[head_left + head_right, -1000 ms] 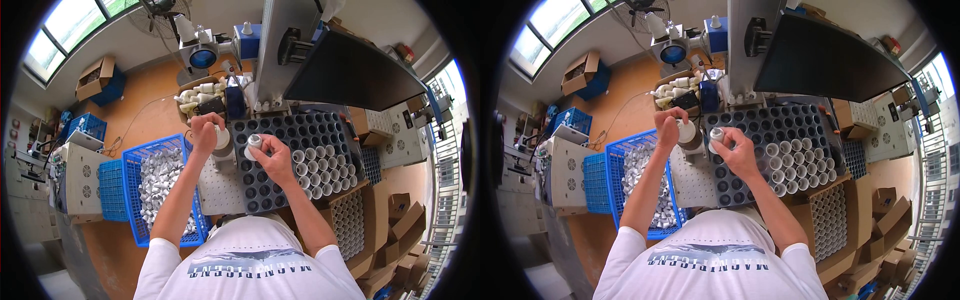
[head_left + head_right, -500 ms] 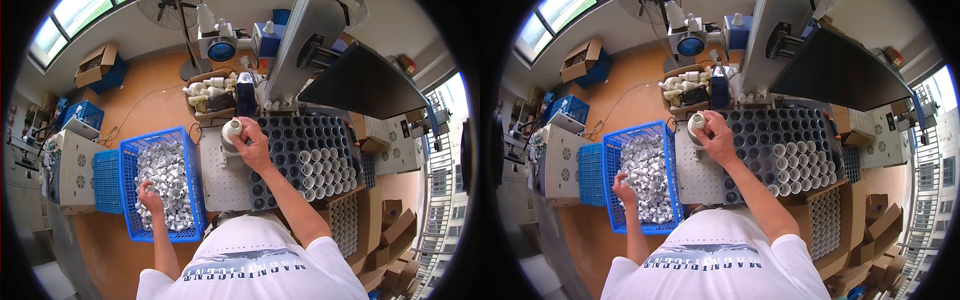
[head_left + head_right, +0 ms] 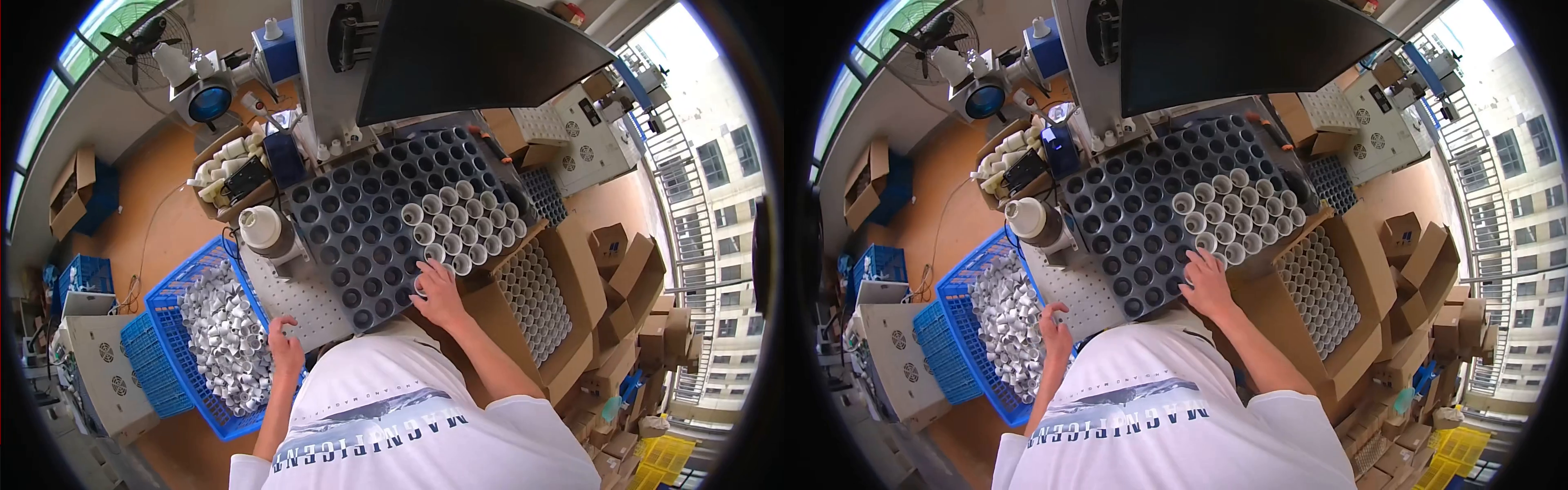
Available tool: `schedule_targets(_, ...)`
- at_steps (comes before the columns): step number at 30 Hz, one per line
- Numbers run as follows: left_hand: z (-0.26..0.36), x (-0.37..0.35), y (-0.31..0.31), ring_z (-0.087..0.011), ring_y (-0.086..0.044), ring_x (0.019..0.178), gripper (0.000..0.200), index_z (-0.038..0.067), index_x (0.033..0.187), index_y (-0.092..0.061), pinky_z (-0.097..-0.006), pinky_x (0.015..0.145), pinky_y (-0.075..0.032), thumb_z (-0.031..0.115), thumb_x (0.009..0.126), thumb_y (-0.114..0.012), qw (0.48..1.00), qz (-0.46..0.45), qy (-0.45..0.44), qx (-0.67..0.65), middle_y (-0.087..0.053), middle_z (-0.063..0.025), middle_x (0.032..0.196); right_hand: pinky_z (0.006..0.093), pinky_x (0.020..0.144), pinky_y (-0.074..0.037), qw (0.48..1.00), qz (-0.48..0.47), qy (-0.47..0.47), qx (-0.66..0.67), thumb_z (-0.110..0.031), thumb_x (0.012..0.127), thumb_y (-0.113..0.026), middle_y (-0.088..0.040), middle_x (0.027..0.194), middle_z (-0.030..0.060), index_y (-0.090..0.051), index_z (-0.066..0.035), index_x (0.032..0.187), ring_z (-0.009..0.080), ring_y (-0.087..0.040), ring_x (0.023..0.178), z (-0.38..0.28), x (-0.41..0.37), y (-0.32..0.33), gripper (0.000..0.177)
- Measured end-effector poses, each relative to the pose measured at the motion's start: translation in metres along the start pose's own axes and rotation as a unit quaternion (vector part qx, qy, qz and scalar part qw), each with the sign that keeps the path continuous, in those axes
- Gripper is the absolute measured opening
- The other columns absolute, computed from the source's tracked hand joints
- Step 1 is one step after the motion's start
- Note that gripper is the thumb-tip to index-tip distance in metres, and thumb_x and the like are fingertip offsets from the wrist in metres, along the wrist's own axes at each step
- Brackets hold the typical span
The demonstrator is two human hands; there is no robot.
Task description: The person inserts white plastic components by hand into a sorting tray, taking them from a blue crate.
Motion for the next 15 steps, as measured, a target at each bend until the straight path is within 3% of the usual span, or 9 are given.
schedule_targets(3,0.014,0.01,-0.018,-0.0367,-0.055,0.1,0.036,0.0,0.091,-0.057,-0.0398,0.096,-0.041,-0.011,0.06,-0.041,0.999,-0.03,-0.017,-0.006,-0.059,-0.017,0.097,0.0466,0.105,-0.034,0.994,-0.035,0.034,-0.094,-0.012,0.071,-0.074,-0.052,0.133,0.011,-0.06,-0.005,0.101,0.0333,-0.041,0.129,0.014,-0.014,-0.004,0.033)
schedule_targets(9,0.048,0.025,-0.035,-0.0387,-0.055,0.1,0.037,0.0,0.091,-0.058,-0.0405,0.095,-0.041,-0.012,0.061,-0.042,0.997,-0.064,-0.03,-0.017,-0.06,-0.0192,0.097,0.0459,0.099,-0.039,0.993,-0.057,0.035,-0.092,-0.015,0.072,-0.072,-0.058,0.118,0.0124,-0.058,-0.005,0.1,0.0317,-0.049,0.117,0.018,-0.003,-0.001,0.032)
schedule_targets(12,0.044,0.02,-0.042,-0.0398,-0.056,0.102,0.036,0.0,0.092,-0.058,-0.041,0.095,-0.042,-0.012,0.062,-0.042,0.997,-0.08,-0.014,-0.016,-0.06,-0.0203,0.098,0.0452,0.093,-0.044,0.981,-0.087,-0.127,0.12,-0.019,0.074,-0.071,-0.061,0.11,0.0149,-0.057,-0.005,0.099,0.0347,-0.055,0.108,0.014,0.008,0.026,0.032)
schedule_targets(13,0.041,0.017,-0.045,-0.0401,-0.056,0.103,0.036,0.0,0.092,-0.058,-0.0413,0.095,-0.042,-0.012,0.062,-0.043,0.996,-0.084,-0.01,-0.014,-0.061,-0.0206,0.098,0.0363,0.077,-0.05,0.98,-0.047,-0.118,0.156,-0.016,0.077,-0.071,-0.061,0.095,0.0131,-0.057,-0.003,0.105,0.0246,-0.061,0.084,0.004,0.013,0.04,0.034)
schedule_targets(15,0.042,0.011,-0.047,-0.0407,-0.056,0.104,0.034,0.0,0.092,-0.058,-0.0425,0.095,-0.043,-0.012,0.064,-0.044,0.996,-0.086,-0.012,-0.005,-0.061,-0.0214,0.1,0.0312,0.074,-0.05,0.949,-0.067,-0.146,0.272,-0.015,0.078,-0.072,-0.062,0.095,0.0098,-0.057,-0.003,0.112,0.0171,-0.06,0.08,0.001,0.02,0.031,0.039)
Point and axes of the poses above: each hand's wrist, its own x-axis towards the middle knuckle, its own y-axis out of the back of the hand, z = x × y, the point moved 7 cm from there along x, towards the middle knuckle
